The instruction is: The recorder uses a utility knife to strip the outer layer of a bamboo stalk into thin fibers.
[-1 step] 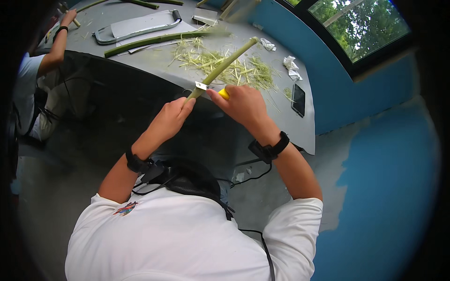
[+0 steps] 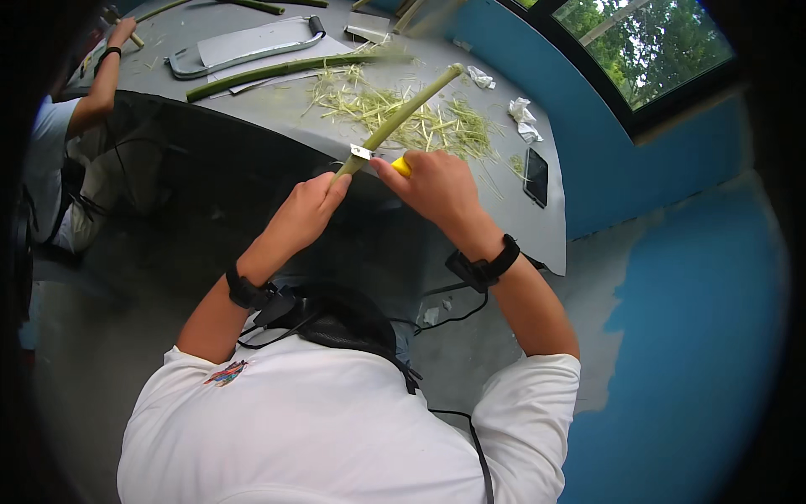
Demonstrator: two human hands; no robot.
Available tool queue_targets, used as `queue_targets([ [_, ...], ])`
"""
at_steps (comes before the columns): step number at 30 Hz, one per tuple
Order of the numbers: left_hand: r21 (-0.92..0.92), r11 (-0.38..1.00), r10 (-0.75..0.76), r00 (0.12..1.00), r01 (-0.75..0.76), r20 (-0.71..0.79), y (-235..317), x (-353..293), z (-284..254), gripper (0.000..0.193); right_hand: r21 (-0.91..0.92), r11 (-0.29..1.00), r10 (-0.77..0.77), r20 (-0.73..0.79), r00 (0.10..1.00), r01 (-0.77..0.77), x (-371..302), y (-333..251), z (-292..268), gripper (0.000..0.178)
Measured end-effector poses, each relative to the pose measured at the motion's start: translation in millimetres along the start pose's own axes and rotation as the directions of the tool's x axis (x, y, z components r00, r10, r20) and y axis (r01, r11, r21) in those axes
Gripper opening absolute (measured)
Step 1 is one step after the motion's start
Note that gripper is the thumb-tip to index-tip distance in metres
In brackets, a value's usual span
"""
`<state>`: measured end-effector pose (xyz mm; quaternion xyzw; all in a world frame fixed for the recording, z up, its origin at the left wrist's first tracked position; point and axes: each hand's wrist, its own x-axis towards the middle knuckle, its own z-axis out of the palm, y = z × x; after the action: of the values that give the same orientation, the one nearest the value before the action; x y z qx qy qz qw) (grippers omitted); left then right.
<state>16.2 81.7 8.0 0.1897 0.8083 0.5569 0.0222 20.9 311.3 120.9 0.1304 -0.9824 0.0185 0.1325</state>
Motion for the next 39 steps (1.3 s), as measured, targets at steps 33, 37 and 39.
queue_targets([
  [33,-0.317,0.894,-0.261,0.943,0.317,0.207,11,-5,-6,0.056,-0.045,0.999,-0.005,0.002,1.0,0.005,4,18,5,0.075],
  [37,-0.331,0.857,-0.315,0.91,0.394,0.268,8,-8,-10,0.055,-0.193,0.964,0.166,-0.107,0.98,-0.185,36,58,-4,0.08],
  [39,-0.322,0.863,-0.309,0.912,0.388,0.272,4,-9,-11,0.054,-0.218,0.944,0.229,-0.104,0.968,-0.247,47,104,-16,0.082],
])
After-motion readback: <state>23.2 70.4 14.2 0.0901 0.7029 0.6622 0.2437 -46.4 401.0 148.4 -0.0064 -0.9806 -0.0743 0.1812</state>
